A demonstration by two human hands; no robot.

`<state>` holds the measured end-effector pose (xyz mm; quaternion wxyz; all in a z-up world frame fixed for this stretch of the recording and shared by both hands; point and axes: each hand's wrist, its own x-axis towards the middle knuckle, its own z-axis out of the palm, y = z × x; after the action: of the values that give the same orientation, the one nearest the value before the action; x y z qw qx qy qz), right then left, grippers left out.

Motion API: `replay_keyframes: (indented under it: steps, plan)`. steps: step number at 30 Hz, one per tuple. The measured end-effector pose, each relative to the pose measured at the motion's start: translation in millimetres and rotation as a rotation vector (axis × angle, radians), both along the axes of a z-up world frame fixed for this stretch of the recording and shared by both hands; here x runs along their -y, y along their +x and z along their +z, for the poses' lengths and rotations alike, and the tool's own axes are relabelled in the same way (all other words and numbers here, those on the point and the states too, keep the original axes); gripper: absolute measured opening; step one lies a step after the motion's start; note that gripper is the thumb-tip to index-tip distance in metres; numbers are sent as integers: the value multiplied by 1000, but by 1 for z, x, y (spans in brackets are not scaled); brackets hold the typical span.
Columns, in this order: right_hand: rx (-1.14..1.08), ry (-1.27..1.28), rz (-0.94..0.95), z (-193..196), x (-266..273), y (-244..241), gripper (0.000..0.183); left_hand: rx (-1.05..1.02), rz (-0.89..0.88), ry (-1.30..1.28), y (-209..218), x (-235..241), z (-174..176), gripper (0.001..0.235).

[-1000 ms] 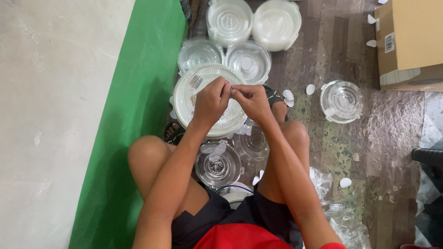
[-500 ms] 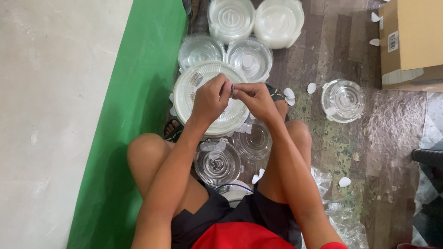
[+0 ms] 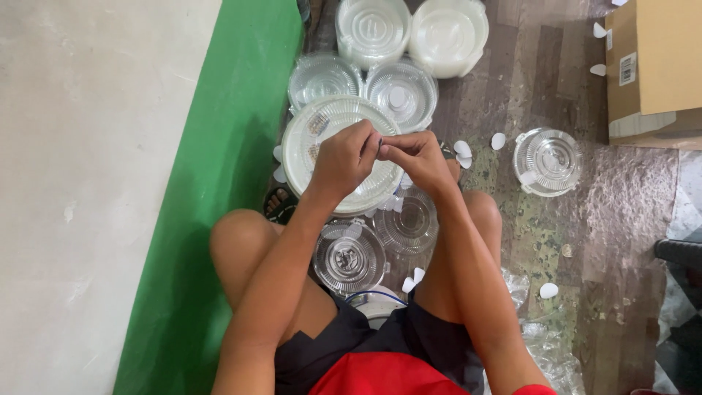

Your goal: The person sits on the floor and assembles clear plastic lids by peeling off backing paper from small circular stickers and placing them onto the lids. They handle stacks of lids and stickers, occasionally picking up a lid to apply the sticker and then setting it down.

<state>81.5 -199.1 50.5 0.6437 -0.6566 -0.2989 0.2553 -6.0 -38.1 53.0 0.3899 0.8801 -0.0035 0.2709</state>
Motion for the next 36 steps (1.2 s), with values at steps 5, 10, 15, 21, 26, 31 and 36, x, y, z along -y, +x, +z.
replay_keyframes:
  steps: [5,10,15,21,26,31,36]
  plan:
    - [-4,13,5,-13,3,2,23,2,54,79,2,2,-8,32]
    - [-8,23,7,-8,0,0,22,7,80,88,3,2,-8,32]
    - [-11,26,6,-6,0,0,22,8,58,87,3,1,-6,31]
    - [-16,16,5,-7,3,2,22,8,47,95,3,2,-4,31]
    - [-16,26,13,-13,6,5,23,0,28,79,4,2,-8,30]
    - [-38,32,9,-9,6,1,23,-18,11,-28,5,3,-11,32]
    - [-19,48,1,-11,5,3,22,-50,-28,-104,3,0,-5,30]
